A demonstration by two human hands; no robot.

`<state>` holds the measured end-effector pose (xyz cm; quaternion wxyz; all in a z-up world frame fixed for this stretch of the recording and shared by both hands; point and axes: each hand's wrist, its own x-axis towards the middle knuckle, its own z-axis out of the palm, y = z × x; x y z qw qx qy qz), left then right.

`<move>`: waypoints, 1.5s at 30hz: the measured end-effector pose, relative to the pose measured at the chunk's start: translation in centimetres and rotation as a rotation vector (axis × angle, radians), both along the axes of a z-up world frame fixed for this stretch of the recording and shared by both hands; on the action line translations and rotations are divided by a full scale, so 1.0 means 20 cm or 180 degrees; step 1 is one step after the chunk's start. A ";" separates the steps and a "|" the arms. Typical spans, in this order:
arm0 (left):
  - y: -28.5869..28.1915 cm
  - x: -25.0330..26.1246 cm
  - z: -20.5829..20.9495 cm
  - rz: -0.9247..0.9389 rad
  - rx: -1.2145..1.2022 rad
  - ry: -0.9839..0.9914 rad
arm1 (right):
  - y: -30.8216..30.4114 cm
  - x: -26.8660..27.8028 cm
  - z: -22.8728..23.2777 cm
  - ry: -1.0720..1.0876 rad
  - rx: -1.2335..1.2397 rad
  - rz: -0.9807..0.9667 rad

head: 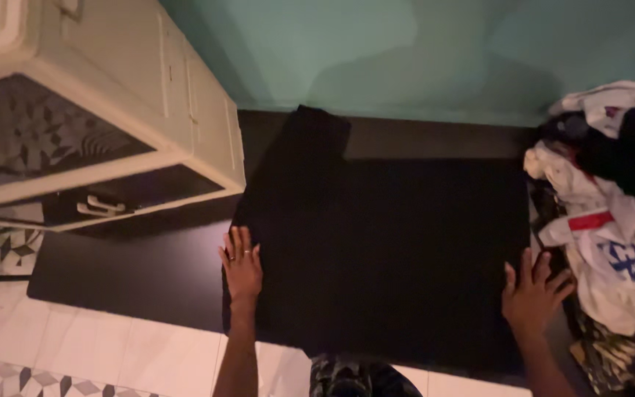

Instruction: The person folds a blue shirt and a black shirt on a table, then places the folded blue shirt into a plastic cabinet.

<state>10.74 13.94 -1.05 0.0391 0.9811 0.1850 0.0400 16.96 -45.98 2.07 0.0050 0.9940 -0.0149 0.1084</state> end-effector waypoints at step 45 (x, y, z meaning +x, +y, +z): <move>-0.30 -1.14 -0.08 0.2518 -0.3866 -0.1429 | 0.08 -1.01 -0.12 -0.0824 0.1205 -0.1183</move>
